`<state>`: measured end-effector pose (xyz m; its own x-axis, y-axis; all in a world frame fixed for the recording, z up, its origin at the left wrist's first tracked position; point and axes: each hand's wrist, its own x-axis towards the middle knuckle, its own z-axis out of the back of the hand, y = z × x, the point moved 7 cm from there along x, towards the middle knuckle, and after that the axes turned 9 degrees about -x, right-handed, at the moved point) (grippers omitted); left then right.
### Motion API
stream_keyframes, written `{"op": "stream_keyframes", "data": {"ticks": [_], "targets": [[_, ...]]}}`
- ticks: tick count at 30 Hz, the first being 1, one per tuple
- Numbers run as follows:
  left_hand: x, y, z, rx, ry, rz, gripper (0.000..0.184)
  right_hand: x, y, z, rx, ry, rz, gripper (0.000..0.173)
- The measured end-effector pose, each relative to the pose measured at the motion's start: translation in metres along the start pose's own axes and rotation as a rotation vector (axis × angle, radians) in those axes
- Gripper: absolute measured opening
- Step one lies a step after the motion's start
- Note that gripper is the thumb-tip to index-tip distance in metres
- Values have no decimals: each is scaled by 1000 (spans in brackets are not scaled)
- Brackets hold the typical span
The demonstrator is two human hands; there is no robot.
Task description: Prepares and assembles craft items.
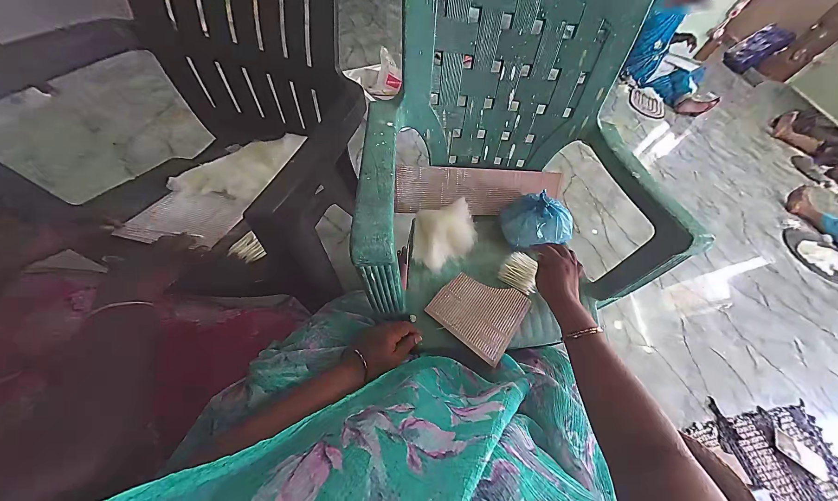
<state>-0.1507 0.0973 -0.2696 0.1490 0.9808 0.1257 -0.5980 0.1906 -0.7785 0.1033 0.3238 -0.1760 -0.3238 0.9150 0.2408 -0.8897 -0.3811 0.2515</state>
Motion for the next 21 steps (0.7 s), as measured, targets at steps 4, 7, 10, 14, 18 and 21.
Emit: {"op": "stream_keyframes", "data": {"ticks": [4,7,10,14,18,21], "targets": [[7,-3,-3,38,171,191,41,14,56,-17,49,19,217,23],[9,-1,-6,42,232,227,42,21,93,-41,92,63,325,23],[10,-1,-6,59,245,194,43,23,121,-65,108,237,279,35],[12,-4,-4,67,266,208,43,24,135,-93,85,394,123,52],[14,-3,-5,59,295,237,43,26,137,-97,104,350,63,50],[15,-2,-7,61,307,244,44,26,138,-98,125,341,70,29]]}}
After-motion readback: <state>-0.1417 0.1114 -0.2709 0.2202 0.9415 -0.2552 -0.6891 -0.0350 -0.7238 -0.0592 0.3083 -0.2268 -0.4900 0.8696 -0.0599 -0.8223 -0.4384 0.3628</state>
